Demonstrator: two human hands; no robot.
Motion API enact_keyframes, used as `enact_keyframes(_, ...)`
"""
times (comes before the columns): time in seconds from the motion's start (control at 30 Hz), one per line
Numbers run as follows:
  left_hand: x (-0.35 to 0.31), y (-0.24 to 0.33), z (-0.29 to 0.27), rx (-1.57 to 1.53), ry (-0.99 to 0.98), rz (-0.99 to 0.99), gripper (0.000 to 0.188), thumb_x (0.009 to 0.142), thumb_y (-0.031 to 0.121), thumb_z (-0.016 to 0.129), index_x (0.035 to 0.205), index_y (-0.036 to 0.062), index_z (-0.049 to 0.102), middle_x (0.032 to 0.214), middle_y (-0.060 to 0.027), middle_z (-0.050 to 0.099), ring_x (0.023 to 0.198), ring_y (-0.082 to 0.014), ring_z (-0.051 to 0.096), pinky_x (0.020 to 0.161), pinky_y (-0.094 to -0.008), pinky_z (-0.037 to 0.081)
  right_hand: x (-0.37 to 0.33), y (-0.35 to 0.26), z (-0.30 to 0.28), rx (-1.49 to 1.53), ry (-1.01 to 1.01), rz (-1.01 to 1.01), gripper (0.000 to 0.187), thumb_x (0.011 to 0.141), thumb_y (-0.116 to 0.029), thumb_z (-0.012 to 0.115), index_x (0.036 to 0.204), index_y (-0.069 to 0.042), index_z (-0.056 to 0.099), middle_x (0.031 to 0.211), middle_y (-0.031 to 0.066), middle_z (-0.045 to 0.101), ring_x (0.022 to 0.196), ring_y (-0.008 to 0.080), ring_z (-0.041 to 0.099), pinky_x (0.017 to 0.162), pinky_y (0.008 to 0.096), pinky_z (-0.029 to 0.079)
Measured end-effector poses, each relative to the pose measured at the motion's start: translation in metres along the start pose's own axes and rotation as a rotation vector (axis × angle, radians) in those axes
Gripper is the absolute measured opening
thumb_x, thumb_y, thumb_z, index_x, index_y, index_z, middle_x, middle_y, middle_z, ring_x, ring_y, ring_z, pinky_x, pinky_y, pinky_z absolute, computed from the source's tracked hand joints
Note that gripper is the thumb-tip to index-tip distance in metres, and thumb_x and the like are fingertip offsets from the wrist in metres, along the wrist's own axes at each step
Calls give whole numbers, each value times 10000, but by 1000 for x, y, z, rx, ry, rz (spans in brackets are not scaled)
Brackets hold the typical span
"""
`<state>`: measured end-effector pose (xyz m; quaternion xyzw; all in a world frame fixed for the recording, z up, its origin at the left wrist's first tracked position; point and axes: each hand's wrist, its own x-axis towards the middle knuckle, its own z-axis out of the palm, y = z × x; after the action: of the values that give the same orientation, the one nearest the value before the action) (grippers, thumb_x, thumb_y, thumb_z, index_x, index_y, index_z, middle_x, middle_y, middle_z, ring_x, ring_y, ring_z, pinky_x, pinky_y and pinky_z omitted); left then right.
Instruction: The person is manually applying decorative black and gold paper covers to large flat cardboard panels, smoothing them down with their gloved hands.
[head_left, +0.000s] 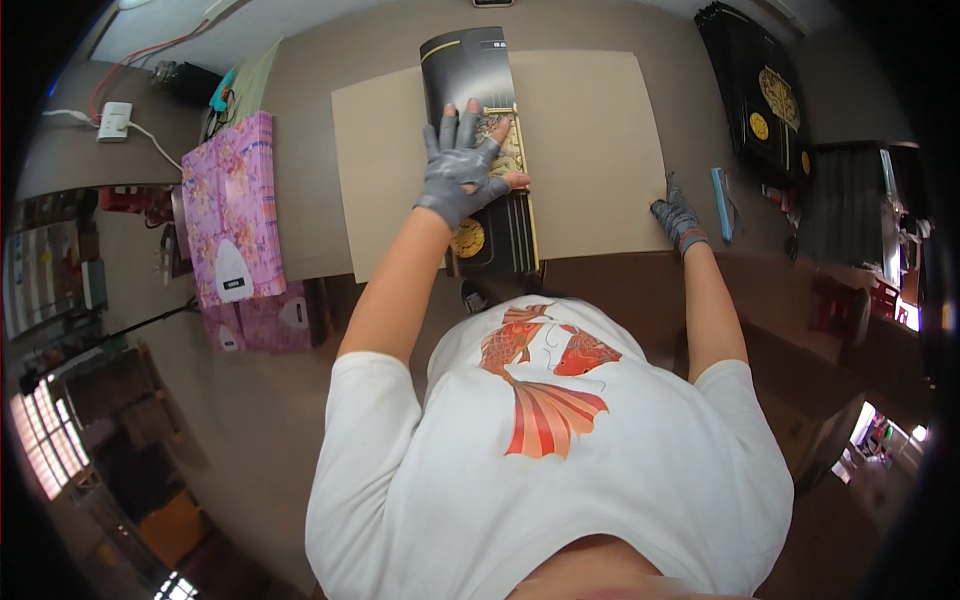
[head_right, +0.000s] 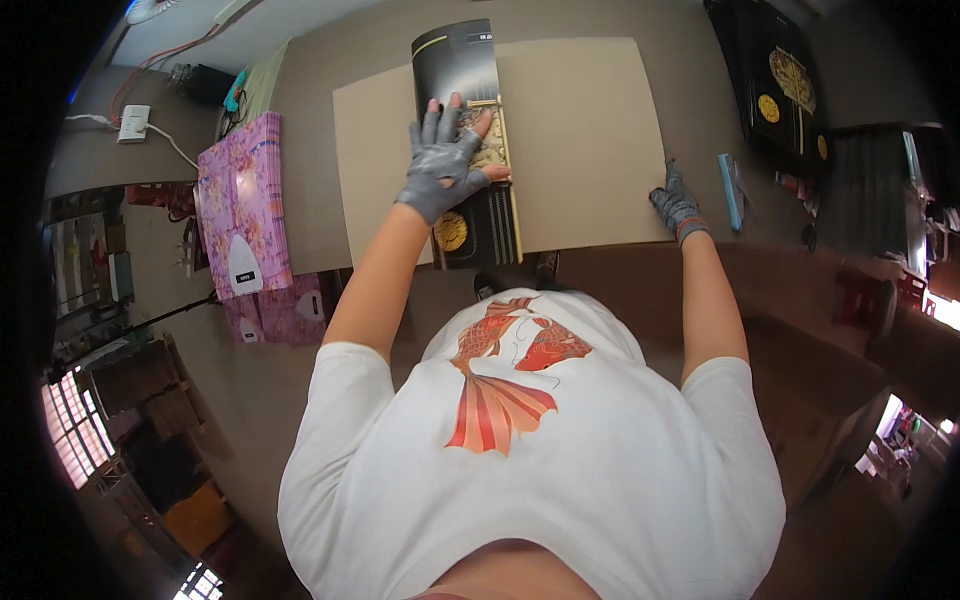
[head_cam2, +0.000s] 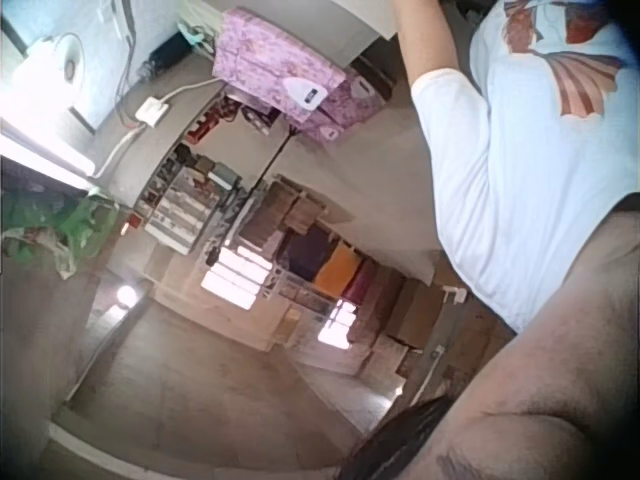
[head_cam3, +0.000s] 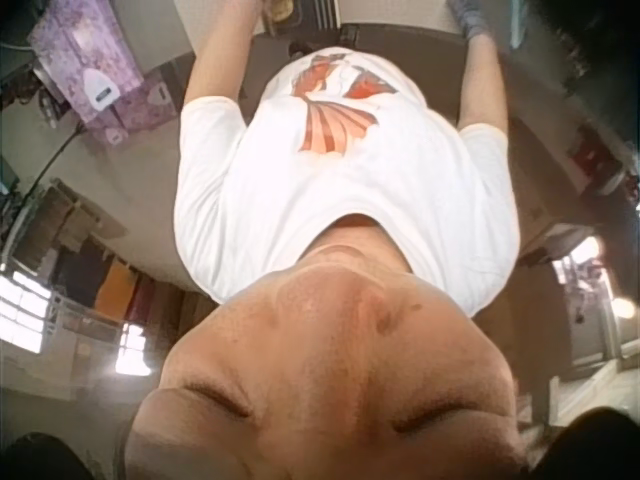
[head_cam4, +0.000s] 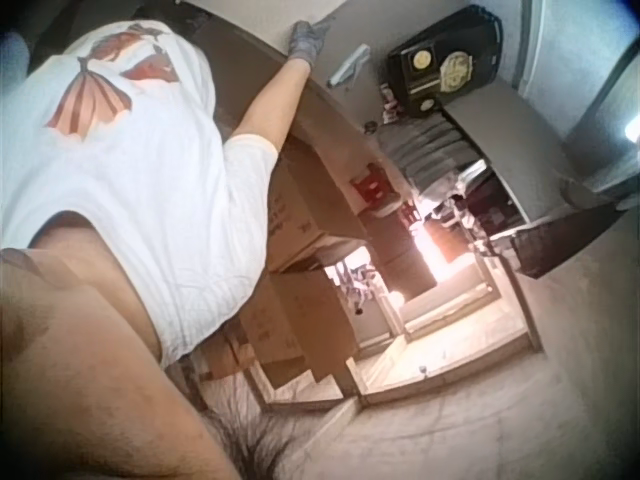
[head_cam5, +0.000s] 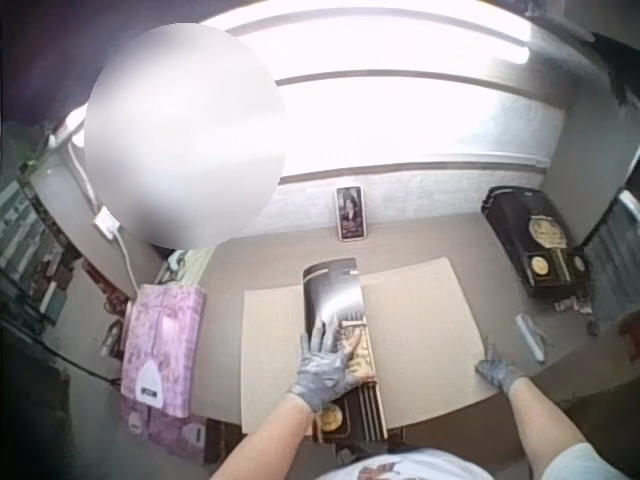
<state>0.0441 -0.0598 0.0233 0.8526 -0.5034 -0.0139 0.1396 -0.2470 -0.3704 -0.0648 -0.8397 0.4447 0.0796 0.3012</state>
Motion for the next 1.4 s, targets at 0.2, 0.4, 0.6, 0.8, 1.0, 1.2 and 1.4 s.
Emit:
enact_keyframes(0.2, 15, -2, 34, 378, -433, -86, 1152, 641, 929, 439, 1555, 263, 219, 1634, -125, 80, 1493, -396, -12, 1076, -721, 9, 11, 23, 7, 54, 54, -69, 815, 841, -260, 618, 1528, -55, 229, 1547, 193, 311, 1442, 329, 278, 1172, 355, 239)
enact_keyframes(0.4, 10, -13, 28, 362, -499, -50, 1366, 460, 926, 597, 1567, 260, 151, 1630, -156, 55, 1482, -434, -26, 1076, -723, 4, 8, 4, 0, 77, 10, 31, 769, 859, -267, 611, 1513, -50, 269, 1527, 191, 353, 1423, 331, 319, 1163, 359, 261)
enact_keyframes(0.6, -1, -20, 30, 324, -500, -14, 1426, 409, 891, 666, 1569, 270, 114, 1628, -163, 51, 1483, -433, -29, 1093, -708, -18, 2, 0, 1, 54, 39, 72, 758, 870, -257, 613, 1517, -64, 268, 1537, 190, 338, 1424, 337, 315, 1162, 362, 262)
enact_keyframes(0.8, -4, -25, 34, 299, -457, -2, 1434, 392, 882, 681, 1567, 275, 128, 1627, -160, 64, 1486, -424, -19, 1102, -695, -35, 0, -1, -2, 75, 52, 59, 752, 868, -255, 616, 1512, -58, 281, 1519, 198, 366, 1412, 339, 338, 1156, 358, 272)
enact_keyframes(1.0, -4, -29, 37, 285, -464, -38, 1438, 386, 887, 680, 1567, 273, 135, 1630, -151, 47, 1491, -402, -40, 1108, -682, -44, -5, -19, -10, 77, 27, 99, 754, 858, -245, 621, 1507, -48, 291, 1507, 200, 384, 1404, 341, 350, 1151, 351, 279)
enact_keyframes(1.2, 1, -23, 34, 249, -480, -24, 1460, 383, 872, 701, 1570, 263, 107, 1631, -151, 31, 1490, -399, -52, 1113, -681, -32, 6, 32, -20, 56, 41, -87, 749, 882, -303, 614, 1515, -67, 292, 1527, 148, 370, 1411, 281, 349, 1146, 359, 287)
enact_keyframes(1.4, -7, -29, 30, 196, -491, -51, 1481, 388, 849, 725, 1572, 249, 68, 1631, -151, 21, 1490, -396, -61, 1115, -680, -33, -38, -77, -68, 1010, -277, -425, 734, 952, -467, 541, 1525, -91, 276, 1538, 65, 333, 1402, 204, 322, 1147, 362, 274)
